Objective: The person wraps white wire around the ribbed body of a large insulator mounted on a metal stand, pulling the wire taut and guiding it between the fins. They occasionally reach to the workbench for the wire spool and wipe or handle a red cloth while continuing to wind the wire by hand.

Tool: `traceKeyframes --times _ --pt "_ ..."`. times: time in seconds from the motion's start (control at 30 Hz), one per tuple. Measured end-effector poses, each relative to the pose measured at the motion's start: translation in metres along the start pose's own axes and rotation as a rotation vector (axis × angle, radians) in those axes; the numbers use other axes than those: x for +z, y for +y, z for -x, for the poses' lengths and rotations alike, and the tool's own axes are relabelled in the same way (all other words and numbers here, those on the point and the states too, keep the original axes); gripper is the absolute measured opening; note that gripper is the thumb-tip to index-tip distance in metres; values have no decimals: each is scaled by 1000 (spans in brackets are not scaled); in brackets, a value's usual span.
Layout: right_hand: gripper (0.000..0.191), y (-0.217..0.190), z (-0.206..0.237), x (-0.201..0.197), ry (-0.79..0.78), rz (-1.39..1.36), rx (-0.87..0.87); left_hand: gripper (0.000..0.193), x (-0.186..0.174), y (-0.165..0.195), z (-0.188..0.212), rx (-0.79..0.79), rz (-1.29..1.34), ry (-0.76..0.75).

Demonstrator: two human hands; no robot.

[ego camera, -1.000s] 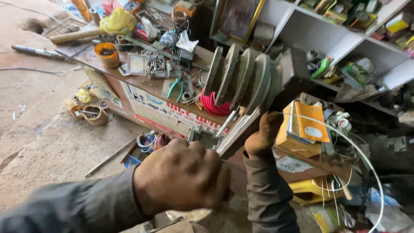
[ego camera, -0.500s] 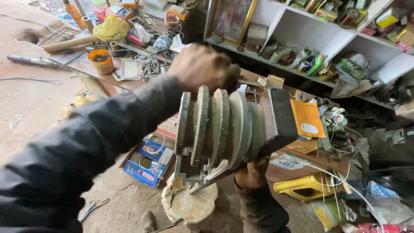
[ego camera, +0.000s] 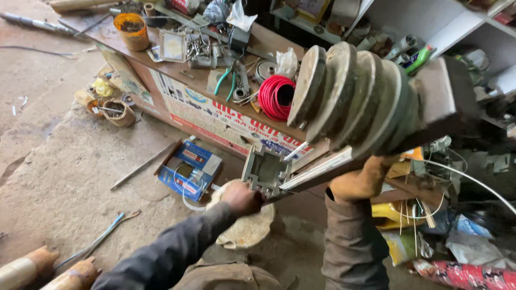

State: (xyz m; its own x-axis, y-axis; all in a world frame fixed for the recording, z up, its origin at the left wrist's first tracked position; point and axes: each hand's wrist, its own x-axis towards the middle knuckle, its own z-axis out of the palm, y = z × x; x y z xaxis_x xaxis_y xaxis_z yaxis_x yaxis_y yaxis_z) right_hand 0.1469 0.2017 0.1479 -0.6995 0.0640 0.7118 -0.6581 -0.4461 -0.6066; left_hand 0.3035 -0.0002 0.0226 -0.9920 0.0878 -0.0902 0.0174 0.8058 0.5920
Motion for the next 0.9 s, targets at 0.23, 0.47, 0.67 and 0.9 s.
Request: traceKeyframes --times 0.23,0.47,0.67,0.9 --pt "23 59 -24 2 -135 828 -601 40 -248 141 66 932 -802 597" --pt "15 16 16 39 -132 231 -91 23 -418 286 28 1201 -1345 909" --pt "57 -13 44 23 -168 -183 159 28 -331 139 -111 554 -416 415" --pt "45 -29 32 7 45 41 162 39 -76 -45 -147 108 -102 61"
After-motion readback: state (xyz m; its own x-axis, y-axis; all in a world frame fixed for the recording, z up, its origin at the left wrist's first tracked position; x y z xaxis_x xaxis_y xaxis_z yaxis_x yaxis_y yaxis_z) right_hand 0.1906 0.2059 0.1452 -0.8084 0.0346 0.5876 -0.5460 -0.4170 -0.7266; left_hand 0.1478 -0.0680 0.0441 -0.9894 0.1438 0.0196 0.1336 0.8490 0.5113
